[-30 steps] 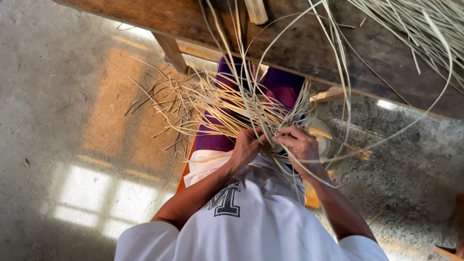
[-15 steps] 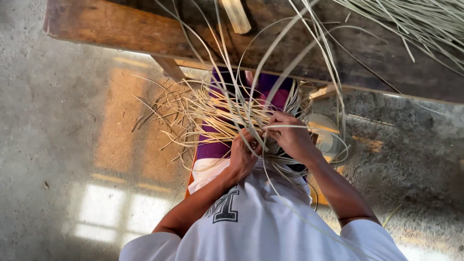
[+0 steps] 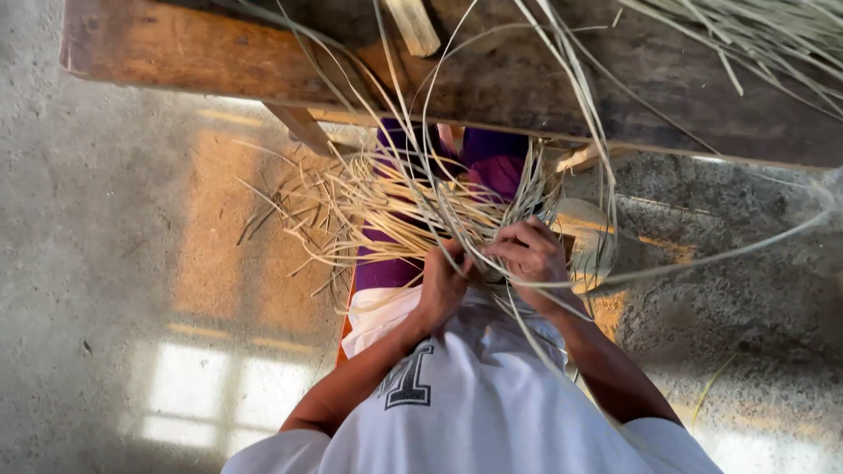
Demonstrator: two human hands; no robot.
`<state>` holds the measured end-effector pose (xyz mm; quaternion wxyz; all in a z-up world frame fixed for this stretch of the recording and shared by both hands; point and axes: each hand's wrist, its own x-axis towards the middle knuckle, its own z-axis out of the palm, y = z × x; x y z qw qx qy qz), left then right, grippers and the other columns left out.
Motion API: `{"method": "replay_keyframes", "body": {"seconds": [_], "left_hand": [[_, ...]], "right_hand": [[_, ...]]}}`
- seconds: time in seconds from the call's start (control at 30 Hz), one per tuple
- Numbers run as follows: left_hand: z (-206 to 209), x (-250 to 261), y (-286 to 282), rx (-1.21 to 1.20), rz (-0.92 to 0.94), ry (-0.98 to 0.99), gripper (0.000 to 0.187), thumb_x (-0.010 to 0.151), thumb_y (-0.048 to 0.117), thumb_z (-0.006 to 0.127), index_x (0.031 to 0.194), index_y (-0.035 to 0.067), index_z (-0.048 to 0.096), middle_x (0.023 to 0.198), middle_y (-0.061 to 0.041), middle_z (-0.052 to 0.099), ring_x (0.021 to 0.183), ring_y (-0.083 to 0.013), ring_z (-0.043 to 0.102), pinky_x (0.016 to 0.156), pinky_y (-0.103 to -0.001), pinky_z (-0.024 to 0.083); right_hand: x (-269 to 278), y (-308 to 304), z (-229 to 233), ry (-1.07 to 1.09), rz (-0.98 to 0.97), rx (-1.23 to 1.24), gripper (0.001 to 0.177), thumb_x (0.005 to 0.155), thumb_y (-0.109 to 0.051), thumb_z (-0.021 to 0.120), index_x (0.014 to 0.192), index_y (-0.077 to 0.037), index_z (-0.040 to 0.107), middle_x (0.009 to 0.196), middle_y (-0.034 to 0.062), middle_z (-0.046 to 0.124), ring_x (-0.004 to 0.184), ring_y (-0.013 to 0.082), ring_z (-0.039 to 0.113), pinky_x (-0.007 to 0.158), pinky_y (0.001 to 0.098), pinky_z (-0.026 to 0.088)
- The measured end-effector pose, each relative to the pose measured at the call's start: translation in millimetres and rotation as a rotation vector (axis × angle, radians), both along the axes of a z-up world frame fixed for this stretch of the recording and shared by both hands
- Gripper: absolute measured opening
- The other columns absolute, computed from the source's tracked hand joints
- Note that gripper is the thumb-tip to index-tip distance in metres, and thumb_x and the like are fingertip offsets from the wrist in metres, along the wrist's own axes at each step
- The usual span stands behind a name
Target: Weaving thin strips of material together on a workbench to create a structure
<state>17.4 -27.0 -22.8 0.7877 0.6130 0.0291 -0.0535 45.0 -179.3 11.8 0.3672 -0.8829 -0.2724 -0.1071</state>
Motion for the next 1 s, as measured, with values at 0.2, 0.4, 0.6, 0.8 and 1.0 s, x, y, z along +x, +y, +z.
{"method": "replay_keyframes", "body": {"seconds": [0.2,0.4,0.6,0.8,1.0], "left_hand": [[35,10,3,0.474,0.067,-0.340,0.021,0.079,0.011,0.065,0.067,0.001,0.051,0.063,-0.016,0.050,0.064,-0.0408,0.054,0.061,-0.043,0.047],[18,7,3,0.419,0.067,-0.307,0.025,0.078,0.018,0.066,0.062,0.001,0.057,0.062,-0.018,0.055,0.060,-0.0338,0.048,0.069,-0.040,0.043],[9,3,0,0.141,0.013,0.152,0.029,0.082,0.023,0.061,0.057,0.009,0.056,0.053,-0.001,0.047,0.055,-0.0097,0.041,0.052,-0.027,0.039],[41,5,-9,0.177,-0.017,0.123,0.041,0.085,0.031,0.064,0.055,0.005,0.054,0.048,-0.010,0.052,0.048,-0.0142,0.042,0.053,-0.030,0.037],[41,3,-6,0.748,0.006,-0.272,0.027,0.075,0.018,0.062,0.058,0.012,0.042,0.061,-0.001,0.044,0.069,-0.0187,0.046,0.077,-0.030,0.024]], "right_hand": [[36,6,-3,-0.082,-0.093,-0.043,0.007,0.080,-0.022,0.070,0.074,-0.019,0.069,0.082,-0.0007,0.057,0.074,0.0234,0.050,0.067,0.0356,0.044],[16,5,1,0.085,0.011,0.054,0.010,0.078,-0.013,0.070,0.070,-0.011,0.067,0.077,0.0041,0.058,0.071,0.0286,0.055,0.063,0.0380,0.048],[-25,-3,-4,0.123,-0.105,0.177,0.009,0.085,-0.015,0.067,0.081,-0.009,0.063,0.071,0.0018,0.049,0.065,0.0222,0.049,0.065,0.0351,0.042],[-12,-6,21,-0.179,-0.043,-0.057,0.015,0.080,-0.021,0.066,0.067,-0.013,0.064,0.082,-0.0004,0.059,0.072,0.0179,0.044,0.070,0.0316,0.033],[12,3,58,-0.033,-0.125,-0.079,0.028,0.085,-0.014,0.065,0.063,-0.010,0.048,0.075,0.0008,0.050,0.074,0.0160,0.045,0.077,0.0318,0.033]]}}
